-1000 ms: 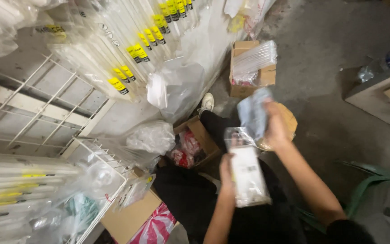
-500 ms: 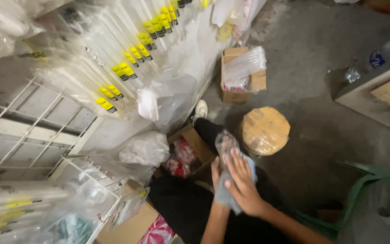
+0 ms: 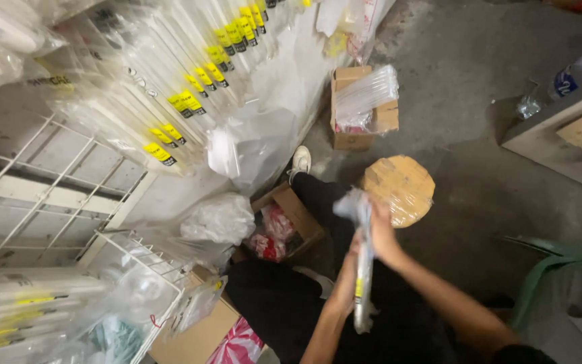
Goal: Wiping down and organizing packaged phone cases in a stockroom.
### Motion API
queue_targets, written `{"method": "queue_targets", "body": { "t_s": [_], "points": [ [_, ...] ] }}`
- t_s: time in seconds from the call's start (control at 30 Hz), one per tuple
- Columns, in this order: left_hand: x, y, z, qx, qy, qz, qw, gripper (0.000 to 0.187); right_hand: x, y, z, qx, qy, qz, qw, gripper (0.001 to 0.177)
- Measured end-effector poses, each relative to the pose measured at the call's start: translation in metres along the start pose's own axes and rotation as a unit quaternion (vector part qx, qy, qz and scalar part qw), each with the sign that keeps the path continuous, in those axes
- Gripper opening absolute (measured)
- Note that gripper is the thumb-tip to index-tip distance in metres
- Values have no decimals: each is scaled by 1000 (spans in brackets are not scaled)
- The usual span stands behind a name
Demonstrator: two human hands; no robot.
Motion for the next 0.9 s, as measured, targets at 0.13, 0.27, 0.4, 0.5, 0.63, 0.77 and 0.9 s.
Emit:
{"method": "queue_targets", "body": {
  "t_s": [0.13, 0.27, 0.4, 0.5, 0.63, 0.77, 0.9],
  "points": [
    [31, -29, 45, 174, 68, -141, 972, 81, -28, 32, 62, 89, 14, 68, 994, 28],
    [-5, 41, -27, -58, -191, -88, 976, 71, -67, 51, 50, 77, -21, 41, 996, 27],
    [-26, 73, 6, -41, -277, -105, 954, 74, -83, 2, 2, -7, -38, -34, 999, 34],
    [-37, 94, -22, -122, -412, 65, 901, 63, -48, -64, -47, -84, -55, -110, 989, 48],
    [-3, 67, -32, 51, -372, -105, 921, 56, -12, -86, -73, -193, -91, -128, 968, 63],
    [2, 30, -50, 63, -105, -91, 988, 59, -16, -38, -78, -200, -125, 28, 971, 65],
    [32, -44, 40, 152, 25, -174, 973, 99, -37, 3, -18, -19, -15, 51, 998, 31]
  ]
}}
Point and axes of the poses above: each hand's wrist, its own y-axis towards the middle knuckle, its own x-axis out of the palm, z = x × y, the point moved 5 cm from there along y, towards the middle knuckle, and after that the axes turned 15 degrees about z, right-handed, at the moved point
